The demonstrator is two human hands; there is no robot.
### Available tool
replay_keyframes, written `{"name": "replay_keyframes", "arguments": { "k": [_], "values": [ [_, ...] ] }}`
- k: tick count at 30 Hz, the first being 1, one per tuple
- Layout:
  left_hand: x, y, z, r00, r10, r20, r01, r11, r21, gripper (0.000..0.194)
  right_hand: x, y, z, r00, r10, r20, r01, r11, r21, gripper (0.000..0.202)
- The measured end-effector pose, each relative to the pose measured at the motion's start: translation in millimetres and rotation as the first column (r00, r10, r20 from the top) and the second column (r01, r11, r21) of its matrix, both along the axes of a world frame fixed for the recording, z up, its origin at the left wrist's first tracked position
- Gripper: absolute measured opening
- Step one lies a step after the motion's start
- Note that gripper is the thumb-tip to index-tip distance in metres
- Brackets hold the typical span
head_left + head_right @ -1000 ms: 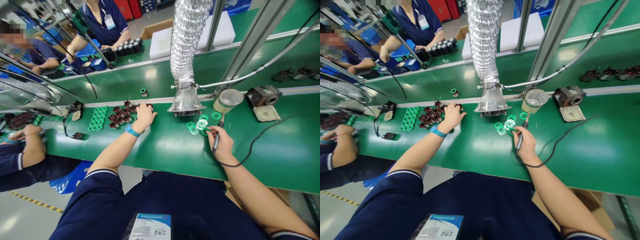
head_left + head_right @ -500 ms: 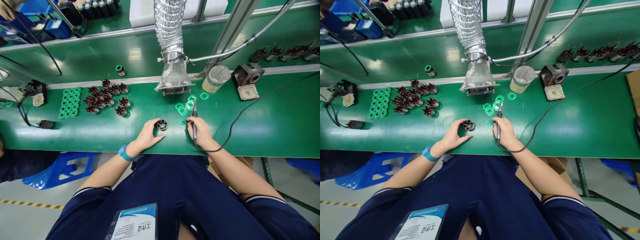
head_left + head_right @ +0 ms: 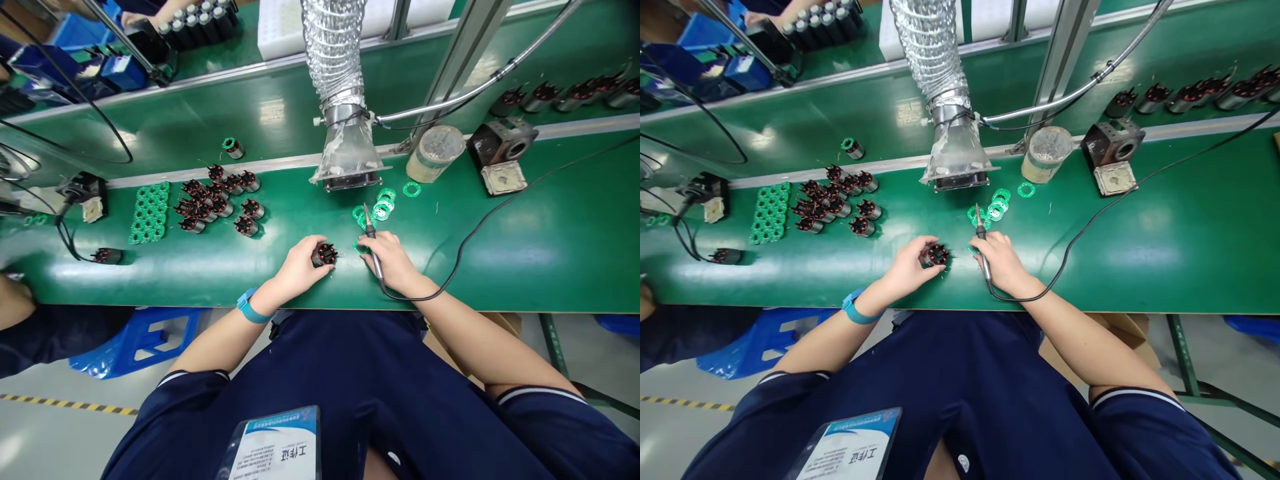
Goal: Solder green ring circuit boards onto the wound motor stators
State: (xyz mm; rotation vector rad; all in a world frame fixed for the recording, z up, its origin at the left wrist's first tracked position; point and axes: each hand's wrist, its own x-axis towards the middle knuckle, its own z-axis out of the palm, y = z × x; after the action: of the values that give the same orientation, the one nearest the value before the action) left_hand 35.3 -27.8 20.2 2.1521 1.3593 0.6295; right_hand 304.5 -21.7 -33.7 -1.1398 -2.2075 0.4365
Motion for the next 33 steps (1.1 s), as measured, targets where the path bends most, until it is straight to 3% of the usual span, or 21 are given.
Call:
{"name": "replay_keyframes", "arguments": {
  "k": [7,11,16,18,25,33],
  "values": [
    [10,5,7.0,0.985,-0.075,-0.154,0.064,0.995,-0.077,0.041,0,12,-6.1,0.987,0.141,-0.079,-0.146,0.988,-0.056,0.033],
    [12,8,5.4,0.986,-0.099,-0.136,0.087,0.992,-0.093,0.04,3,3,3.6,0.994,0.074,-0.083,-0.074,0.997,0.004,0.035],
    [12,10,-2.3,0.995,-0.095,0.034,0.097,0.994,-0.054,0.044,19,-29,22.5,0.969,-0.012,-0.246,0.022,0.999,0.037,0.068],
    [14,10,-6.9,0.991,-0.087,0.103,0.09,0.995,-0.03,0.044,24,-44,26.7,0.948,-0.062,-0.313,0.062,0.998,-0.008,0.071],
    [26,13,-13.7,0.993,-0.03,0.114,0.035,0.999,-0.037,0.043,13,-69,23.1,0.823,-0.323,-0.467,0.231,0.942,-0.244,0.021],
    [28,10,-12.6,0.997,-0.027,0.079,0.031,0.998,-0.049,0.041,7,-66,19.0,0.839,-0.328,-0.434,0.212,0.932,-0.295,0.017]
  ]
}}
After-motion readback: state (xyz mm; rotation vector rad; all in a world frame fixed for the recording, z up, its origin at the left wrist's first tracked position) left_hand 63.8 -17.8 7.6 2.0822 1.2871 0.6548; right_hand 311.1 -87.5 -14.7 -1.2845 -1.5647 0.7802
